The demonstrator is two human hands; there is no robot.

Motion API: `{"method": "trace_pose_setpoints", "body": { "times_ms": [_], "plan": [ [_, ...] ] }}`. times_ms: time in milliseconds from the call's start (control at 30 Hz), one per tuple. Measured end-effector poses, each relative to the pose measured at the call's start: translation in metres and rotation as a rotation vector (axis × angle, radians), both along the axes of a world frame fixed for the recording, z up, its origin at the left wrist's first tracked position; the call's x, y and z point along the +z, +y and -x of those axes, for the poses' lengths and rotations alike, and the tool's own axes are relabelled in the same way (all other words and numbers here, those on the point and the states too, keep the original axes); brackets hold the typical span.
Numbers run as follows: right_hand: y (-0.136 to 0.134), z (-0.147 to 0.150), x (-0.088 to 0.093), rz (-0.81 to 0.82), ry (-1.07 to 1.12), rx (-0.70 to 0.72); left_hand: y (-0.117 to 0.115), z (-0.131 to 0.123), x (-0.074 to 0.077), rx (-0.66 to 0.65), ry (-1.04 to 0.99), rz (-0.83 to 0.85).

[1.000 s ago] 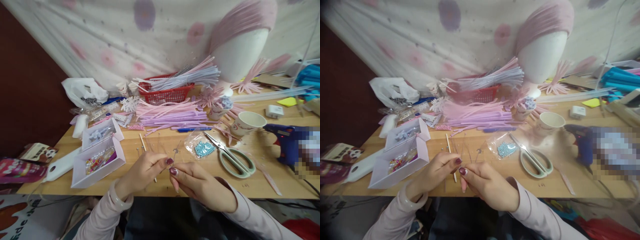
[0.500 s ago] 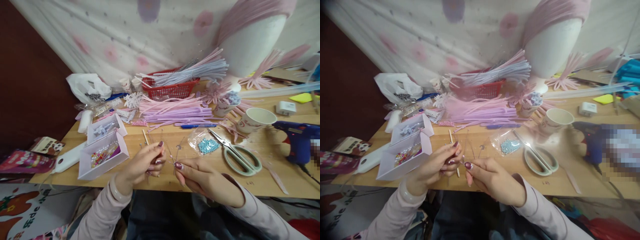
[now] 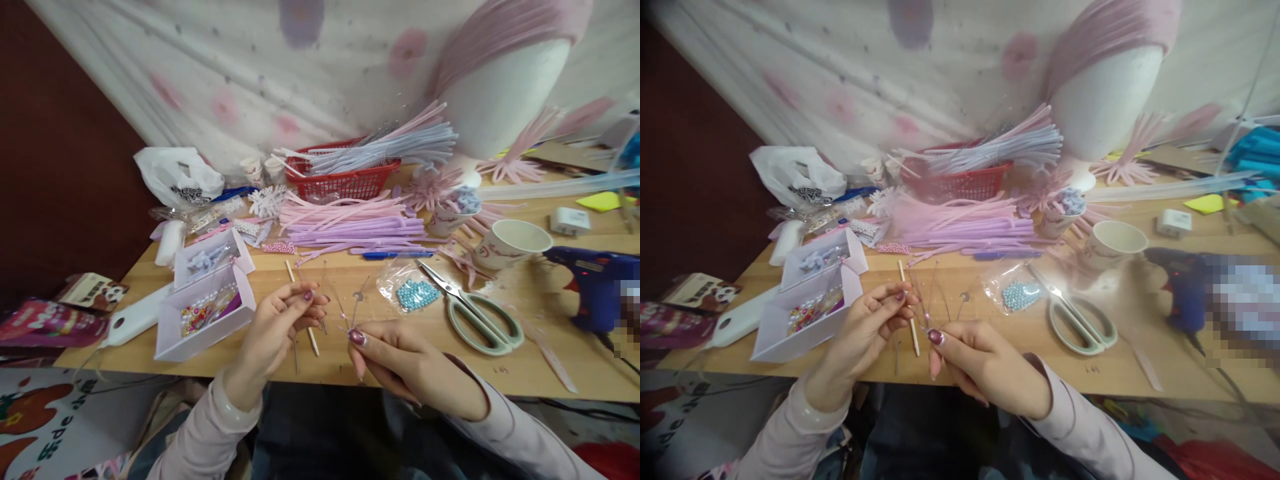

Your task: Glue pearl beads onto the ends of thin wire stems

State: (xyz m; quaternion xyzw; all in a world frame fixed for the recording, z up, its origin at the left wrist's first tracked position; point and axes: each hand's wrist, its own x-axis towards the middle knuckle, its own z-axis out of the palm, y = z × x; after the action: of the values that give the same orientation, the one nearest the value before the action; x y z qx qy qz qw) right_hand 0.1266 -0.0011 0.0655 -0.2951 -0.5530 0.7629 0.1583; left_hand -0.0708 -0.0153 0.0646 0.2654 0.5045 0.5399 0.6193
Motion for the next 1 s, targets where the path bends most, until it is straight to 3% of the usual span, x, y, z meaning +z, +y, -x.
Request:
{"method": "trace_pose_setpoints", "body": {
  "times_ms": [133,267,400,533,667,767,1000],
  "plan": [
    [0.001,0.002,-0.001,0.012,-0.011,-0.025,-0.007,0.016,0.01,-0.045,0.009,-0.057],
    [0.002,0.004,-0.002,0.014,0.0,-0.059,-0.017,0.035,0.043,-0.145,0.125,-0.12],
    [0.002,0.007,-0.004,0.008,0.019,-0.064,-0.017,0.053,0.079,-0.101,0.248,-0.17],
    [0.002,0.008,-0.006,-0.015,-0.011,-0.062,0.005,0.073,0.109,-0.062,0.347,-0.196],
    [0.003,0.009,-0.012,-0.025,-0.061,-0.08,0.046,0.091,0.129,-0.082,0.606,-0.291],
    [0.004,0.012,-0.022,-0.026,-0.035,-0.067,0.087,0.102,0.122,-0.273,1.017,-0.325],
    [0.008,0.012,-0.035,-0.04,-0.083,-0.029,0.178,0.119,0.069,-0.408,1.363,-0.409]
  ]
}}
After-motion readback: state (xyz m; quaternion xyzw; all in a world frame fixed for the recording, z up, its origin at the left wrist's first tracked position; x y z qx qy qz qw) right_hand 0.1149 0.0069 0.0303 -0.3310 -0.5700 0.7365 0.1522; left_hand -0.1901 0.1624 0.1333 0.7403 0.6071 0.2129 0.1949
